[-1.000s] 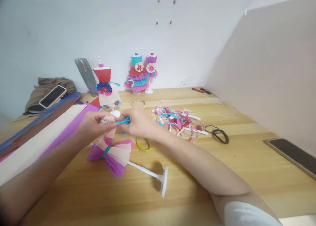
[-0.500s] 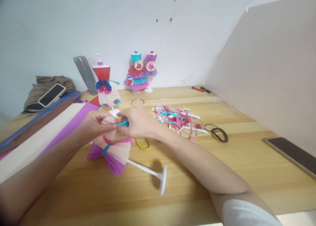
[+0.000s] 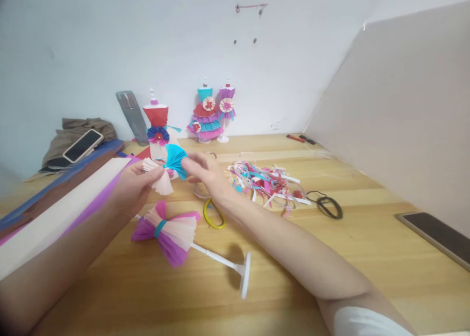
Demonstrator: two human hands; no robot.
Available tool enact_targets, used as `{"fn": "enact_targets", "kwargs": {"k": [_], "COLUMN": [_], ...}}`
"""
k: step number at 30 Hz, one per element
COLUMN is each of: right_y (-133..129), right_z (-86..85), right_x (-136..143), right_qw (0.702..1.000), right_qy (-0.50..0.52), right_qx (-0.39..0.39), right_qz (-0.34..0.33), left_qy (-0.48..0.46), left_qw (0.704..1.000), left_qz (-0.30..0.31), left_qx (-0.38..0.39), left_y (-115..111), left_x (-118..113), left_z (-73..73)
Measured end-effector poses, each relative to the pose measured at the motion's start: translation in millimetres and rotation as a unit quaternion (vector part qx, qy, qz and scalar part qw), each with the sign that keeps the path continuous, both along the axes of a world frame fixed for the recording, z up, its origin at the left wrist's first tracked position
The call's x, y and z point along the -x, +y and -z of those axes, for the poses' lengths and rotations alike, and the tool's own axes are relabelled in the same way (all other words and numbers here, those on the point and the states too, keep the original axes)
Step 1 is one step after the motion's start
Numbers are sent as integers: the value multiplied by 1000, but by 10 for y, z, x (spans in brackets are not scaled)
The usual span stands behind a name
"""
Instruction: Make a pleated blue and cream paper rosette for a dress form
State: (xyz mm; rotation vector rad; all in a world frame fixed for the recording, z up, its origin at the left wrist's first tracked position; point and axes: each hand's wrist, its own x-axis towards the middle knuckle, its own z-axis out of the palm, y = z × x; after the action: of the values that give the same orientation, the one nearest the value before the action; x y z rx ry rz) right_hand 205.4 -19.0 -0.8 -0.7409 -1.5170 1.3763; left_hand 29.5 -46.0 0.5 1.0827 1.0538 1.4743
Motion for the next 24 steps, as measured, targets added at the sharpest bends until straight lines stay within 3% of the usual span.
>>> {"fn": "enact_targets", "kwargs": {"k": [2, 4, 7, 14, 24], "right_y": [-36, -55, -56, -69, -75], "right_z": [36, 58, 65, 113, 116], "right_x": [66, 114, 142, 191, 197], "right_qw": [998, 998, 998, 998, 998], "right_qy": [-3, 15, 37, 27, 25], "right_qx": [42, 58, 48, 47, 54], "right_qz": [-39, -34, -7, -10, -4], "left_qy": [-13, -7, 9, 14, -32], "left_qw": [1000, 1000, 1000, 998, 999], "left_qz": [-12, -10, -9, -55, -31], "left_qx": [-14, -23, -28, -22, 9], "left_y": [-13, -25, -34, -26, -29], "left_x": [-17, -34, -53, -75, -102], "left_z": [19, 48, 94, 148, 123]}}
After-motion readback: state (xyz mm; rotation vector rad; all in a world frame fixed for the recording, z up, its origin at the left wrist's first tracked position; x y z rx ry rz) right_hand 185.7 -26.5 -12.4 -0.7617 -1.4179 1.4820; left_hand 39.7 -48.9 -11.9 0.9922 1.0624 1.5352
